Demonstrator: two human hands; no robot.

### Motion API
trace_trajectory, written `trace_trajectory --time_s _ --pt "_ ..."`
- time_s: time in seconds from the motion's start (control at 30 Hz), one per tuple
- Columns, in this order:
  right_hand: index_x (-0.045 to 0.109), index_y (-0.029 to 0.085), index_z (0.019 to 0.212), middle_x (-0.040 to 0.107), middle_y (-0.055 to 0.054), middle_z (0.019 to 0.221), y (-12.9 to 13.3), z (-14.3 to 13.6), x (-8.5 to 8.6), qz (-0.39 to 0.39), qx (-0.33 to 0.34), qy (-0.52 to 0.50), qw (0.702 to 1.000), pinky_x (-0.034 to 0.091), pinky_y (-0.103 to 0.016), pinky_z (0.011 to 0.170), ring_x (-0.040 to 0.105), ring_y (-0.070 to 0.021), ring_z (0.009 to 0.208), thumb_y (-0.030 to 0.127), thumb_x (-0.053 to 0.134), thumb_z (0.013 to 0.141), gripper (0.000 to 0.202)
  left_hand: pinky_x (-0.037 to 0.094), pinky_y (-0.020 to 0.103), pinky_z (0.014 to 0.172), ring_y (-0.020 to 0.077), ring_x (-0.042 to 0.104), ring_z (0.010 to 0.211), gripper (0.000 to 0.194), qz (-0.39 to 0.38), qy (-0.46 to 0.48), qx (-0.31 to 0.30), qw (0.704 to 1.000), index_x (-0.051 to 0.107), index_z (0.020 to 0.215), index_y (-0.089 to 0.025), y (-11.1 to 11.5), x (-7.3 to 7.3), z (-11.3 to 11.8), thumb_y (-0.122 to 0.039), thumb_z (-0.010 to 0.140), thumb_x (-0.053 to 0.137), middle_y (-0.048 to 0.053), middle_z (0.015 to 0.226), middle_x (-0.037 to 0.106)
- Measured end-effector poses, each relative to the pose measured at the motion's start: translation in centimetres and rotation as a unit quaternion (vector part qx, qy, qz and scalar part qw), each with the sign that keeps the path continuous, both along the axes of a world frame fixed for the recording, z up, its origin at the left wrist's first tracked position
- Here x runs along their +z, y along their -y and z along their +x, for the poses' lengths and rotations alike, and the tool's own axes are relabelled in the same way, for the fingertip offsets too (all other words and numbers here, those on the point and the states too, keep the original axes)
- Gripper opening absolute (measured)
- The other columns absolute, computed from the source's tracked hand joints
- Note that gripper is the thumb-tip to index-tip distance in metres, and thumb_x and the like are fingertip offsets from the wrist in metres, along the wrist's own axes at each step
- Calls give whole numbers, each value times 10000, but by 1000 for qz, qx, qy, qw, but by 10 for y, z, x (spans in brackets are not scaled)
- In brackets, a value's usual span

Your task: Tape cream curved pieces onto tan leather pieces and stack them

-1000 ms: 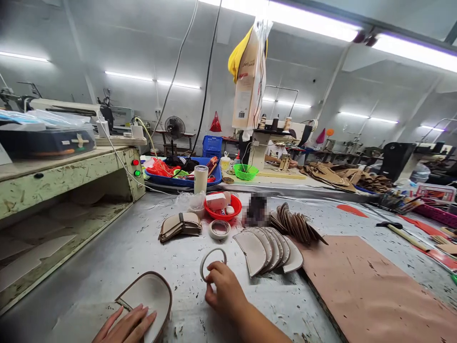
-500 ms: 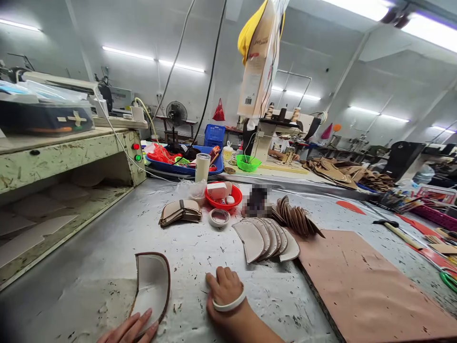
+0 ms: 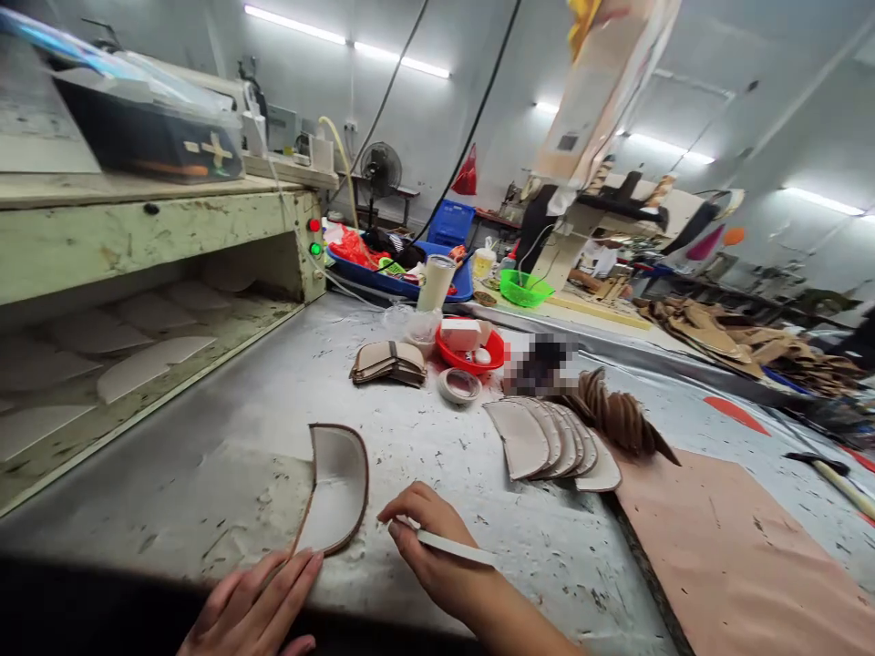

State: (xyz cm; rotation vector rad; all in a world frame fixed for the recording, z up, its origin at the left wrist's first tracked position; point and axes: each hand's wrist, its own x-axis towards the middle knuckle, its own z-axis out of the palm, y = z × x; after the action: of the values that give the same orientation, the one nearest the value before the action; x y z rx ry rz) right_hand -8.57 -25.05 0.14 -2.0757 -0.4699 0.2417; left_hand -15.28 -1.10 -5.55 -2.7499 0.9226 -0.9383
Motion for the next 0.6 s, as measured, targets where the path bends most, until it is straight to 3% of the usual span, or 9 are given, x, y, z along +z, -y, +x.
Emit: trace_trajectory --time_s 0.13,0.23,0.33,0.6 --pt "655 218 976 474 -58 925 -37 2 -8 67 28 -9 997 457 -300 716 513 -165 838 327 425 855 281 255 296 906 159 465 1094 407 7 -89 23 996 516 1200 -174 1 -5 -17 -365 850 435 -9 1230 570" --pt "629 226 1071 506 -45 851 -55 4 -17 51 63 -21 997 456 -298 699 521 -158 774 267 391 850 327 242 295 937 150 452 1107 408 -42 -88 48 994 529 1175 -165 4 -13 -24 -416 883 394 -5 1182 602" --pt "570 228 1161 563 -19 791 -66 3 -25 23 83 -25 996 451 -289 707 533 -149 735 184 407 782 415 258 305 928 158 444 1105 388 -42 -78 47 995 562 1122 -158 7 -14 -27 -411 894 376 -4 1118 632" --pt "599 180 905 568 6 647 -74 -5 -37 -38 91 -29 995 402 -236 569 508 -124 585 180 421 764 227 295 325 833 169 456 985 323 -18 -59 69 996 591 1068 -188 9 -10 -34 -395 862 454 -28 1045 651"
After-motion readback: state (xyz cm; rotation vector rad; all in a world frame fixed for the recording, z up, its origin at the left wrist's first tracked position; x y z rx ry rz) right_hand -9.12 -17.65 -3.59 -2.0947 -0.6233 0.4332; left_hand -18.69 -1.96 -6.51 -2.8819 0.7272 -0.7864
